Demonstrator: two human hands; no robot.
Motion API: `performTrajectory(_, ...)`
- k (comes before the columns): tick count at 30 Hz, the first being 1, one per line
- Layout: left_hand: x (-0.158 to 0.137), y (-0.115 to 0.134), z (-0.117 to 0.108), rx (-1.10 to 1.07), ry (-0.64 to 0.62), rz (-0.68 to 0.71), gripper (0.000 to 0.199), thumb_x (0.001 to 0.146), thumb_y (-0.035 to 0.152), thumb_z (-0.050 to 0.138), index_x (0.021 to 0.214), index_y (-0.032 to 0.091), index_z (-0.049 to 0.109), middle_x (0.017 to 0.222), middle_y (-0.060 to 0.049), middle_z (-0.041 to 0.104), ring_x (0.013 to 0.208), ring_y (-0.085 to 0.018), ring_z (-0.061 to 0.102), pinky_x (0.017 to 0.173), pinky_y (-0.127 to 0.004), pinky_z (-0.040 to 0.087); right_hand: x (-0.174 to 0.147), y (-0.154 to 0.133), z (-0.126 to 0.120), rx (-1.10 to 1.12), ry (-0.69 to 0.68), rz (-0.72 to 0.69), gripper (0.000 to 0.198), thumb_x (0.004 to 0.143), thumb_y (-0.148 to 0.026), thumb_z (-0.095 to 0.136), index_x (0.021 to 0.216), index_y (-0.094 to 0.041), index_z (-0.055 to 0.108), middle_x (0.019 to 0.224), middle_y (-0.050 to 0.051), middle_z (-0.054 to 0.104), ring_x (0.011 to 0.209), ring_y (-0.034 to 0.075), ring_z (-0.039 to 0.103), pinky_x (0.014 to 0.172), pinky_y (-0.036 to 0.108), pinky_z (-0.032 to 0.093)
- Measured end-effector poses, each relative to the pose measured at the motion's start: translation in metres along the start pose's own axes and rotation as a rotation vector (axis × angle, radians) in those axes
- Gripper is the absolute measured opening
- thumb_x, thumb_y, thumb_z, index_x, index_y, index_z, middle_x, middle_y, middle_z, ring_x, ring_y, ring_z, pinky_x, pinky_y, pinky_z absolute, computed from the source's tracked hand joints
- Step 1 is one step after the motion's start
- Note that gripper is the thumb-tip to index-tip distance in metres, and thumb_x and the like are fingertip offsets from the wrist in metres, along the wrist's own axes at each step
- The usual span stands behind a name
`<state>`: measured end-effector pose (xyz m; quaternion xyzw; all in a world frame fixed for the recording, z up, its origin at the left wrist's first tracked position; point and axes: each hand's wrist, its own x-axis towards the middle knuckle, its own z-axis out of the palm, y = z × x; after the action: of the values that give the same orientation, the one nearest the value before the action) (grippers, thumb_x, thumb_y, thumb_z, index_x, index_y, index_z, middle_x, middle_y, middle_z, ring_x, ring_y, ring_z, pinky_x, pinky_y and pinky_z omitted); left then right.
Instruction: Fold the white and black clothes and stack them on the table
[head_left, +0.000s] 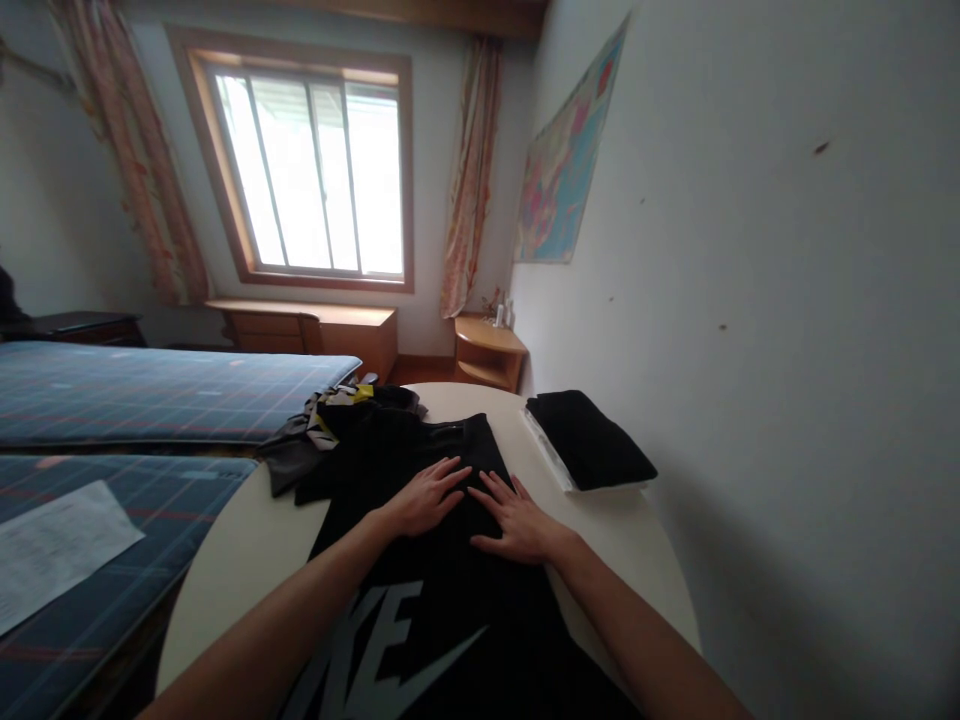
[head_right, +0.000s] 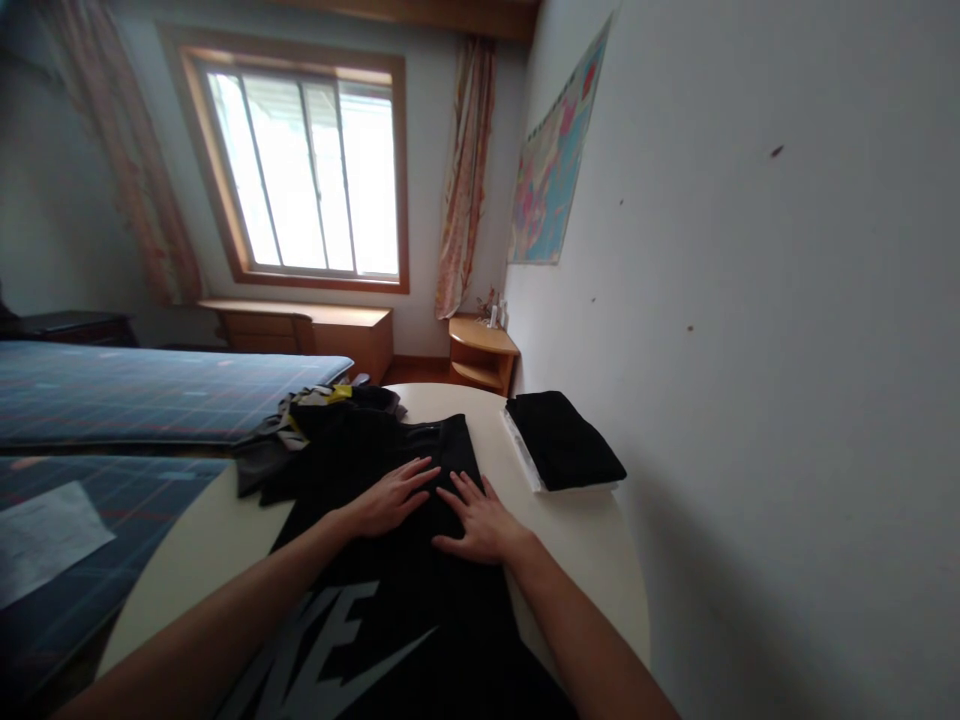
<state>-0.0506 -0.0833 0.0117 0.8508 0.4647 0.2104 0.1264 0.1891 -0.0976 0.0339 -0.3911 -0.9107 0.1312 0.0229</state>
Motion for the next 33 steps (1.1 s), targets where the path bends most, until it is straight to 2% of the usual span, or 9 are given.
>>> performTrajectory(3,0.003,0.001,0.009,0.037,-0.075,0.022,0.047,0.100,0.044,0.039,0.147,0.037,0.040,0.158,-0.001,0.033,0.147,-0.023,0.026,0.119,-0.048,0.019,0.004,0.012,-0.004,-0.052,0.036,-0.001,0.090,0.085,-0.076,0.043,0.154,-0.023,0.025,0.164,0.012,0.008,0.150,0.029,0.003,0.119,0.052,-0.004)
performTrajectory(6,0.012,-0.006,0.015,0.091,-0.048,-0.016,0.046,0.100,0.044,0.040,0.145,0.037,0.043,0.157,-0.001,0.036,0.146,-0.024,0.027,0.118,-0.050,0.021,0.001,0.017,-0.010,-0.083,0.079,0.048,0.084,0.086,-0.074,0.044,0.151,-0.021,0.036,0.163,0.012,0.012,0.150,0.030,0.006,0.120,0.052,-0.001)
performTrajectory(10,0.024,-0.022,0.018,0.134,0.024,-0.101,0.045,0.098,0.040,0.043,0.142,0.034,0.047,0.155,-0.003,0.039,0.145,-0.026,0.030,0.117,-0.049,0.023,-0.011,0.019,-0.024,-0.052,0.123,0.076,0.065,0.094,-0.065,0.039,0.137,-0.019,0.055,0.157,0.012,0.031,0.145,0.030,0.025,0.119,0.047,0.016)
performTrajectory(14,0.032,-0.035,0.018,0.181,0.082,-0.217,0.045,0.098,0.037,0.043,0.142,0.029,0.048,0.154,-0.006,0.040,0.145,-0.027,0.031,0.116,-0.049,0.028,-0.032,0.020,-0.042,-0.008,0.131,0.099,0.054,0.098,-0.056,0.036,0.110,-0.015,0.069,0.126,0.015,0.062,0.119,0.026,0.055,0.104,0.038,0.039)
performTrajectory(17,0.034,-0.039,0.018,0.211,0.121,-0.268,0.045,0.098,0.036,0.043,0.142,0.027,0.049,0.153,-0.006,0.041,0.144,-0.027,0.031,0.113,-0.046,0.032,-0.050,0.025,-0.051,0.038,0.074,0.221,0.047,0.095,-0.055,0.043,0.102,-0.016,0.069,0.105,0.012,0.069,0.095,0.024,0.064,0.086,0.034,0.047)
performTrajectory(21,0.036,-0.041,0.021,0.221,0.152,-0.291,0.045,0.097,0.035,0.044,0.141,0.026,0.050,0.153,-0.007,0.042,0.144,-0.028,0.032,0.112,-0.047,0.034,-0.075,0.037,-0.056,0.074,-0.015,0.332,0.042,0.086,-0.054,0.059,0.106,-0.019,0.067,0.102,0.011,0.070,0.088,0.024,0.065,0.075,0.031,0.047)
performTrajectory(26,0.038,-0.041,0.024,0.227,0.173,-0.296,0.044,0.097,0.033,0.045,0.141,0.027,0.050,0.152,-0.007,0.043,0.143,-0.028,0.033,0.113,-0.046,0.033,-0.097,0.036,-0.069,0.096,-0.091,0.374,0.030,0.076,-0.034,0.069,0.102,-0.018,0.068,0.095,0.008,0.069,0.083,0.022,0.063,0.069,0.029,0.044)
performTrajectory(33,0.036,-0.039,0.023,0.243,0.192,-0.289,0.044,0.096,0.032,0.047,0.140,0.026,0.051,0.150,-0.008,0.046,0.141,-0.029,0.036,0.110,-0.048,0.037,-0.114,0.002,-0.084,0.388,-0.320,0.245,0.030,0.068,-0.031,0.073,0.095,-0.020,0.068,0.080,-0.003,0.061,0.065,0.010,0.051,0.053,0.020,0.036)
